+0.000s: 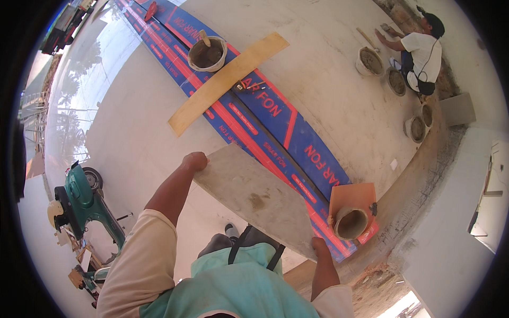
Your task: The person measures a floor tile with a tape measure and marks a point with a pencil. The person then positions a wooden board as a straightedge across the tile and draws a line using the pencil.
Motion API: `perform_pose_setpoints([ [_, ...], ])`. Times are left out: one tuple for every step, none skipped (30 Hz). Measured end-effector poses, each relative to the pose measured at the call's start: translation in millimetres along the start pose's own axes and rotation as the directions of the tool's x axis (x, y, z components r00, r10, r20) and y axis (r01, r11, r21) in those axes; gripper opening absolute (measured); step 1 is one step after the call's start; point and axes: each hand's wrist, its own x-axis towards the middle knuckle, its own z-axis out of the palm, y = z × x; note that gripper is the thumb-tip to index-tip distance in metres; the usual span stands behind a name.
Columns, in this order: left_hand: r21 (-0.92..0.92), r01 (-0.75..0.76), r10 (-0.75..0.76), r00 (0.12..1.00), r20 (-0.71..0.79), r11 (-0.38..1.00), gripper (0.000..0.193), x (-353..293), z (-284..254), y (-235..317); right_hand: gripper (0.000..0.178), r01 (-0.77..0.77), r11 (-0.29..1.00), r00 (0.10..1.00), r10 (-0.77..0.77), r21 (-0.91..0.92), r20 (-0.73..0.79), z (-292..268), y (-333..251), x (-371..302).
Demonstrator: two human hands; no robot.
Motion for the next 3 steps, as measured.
perform_pose_setpoints([
  [-0.014, 0.034, -0.035, 0.999, -0.019, 0.999, 0.035, -9.0, 0.4, -0.1, 0.052, 0.008, 0.997, 1.0, -0.009, -0.08, -0.009, 5.3, 12.6, 17.6],
  [-0.039, 0.077, -0.079, 0.996, -0.043, 0.996, 0.035, -20.1, 0.9, -1.3, 0.053, 0.028, 0.986, 0.999, -0.031, -0.165, -0.018, 5.8, 19.7, 39.6],
  [-0.064, 0.094, -0.098, 0.993, -0.065, 0.993, 0.035, -25.5, -6.6, -11.0, 0.054, 0.037, 0.989, 0.999, -0.031, -0.145, 0.04, -0.9, 18.6, 57.5],
])
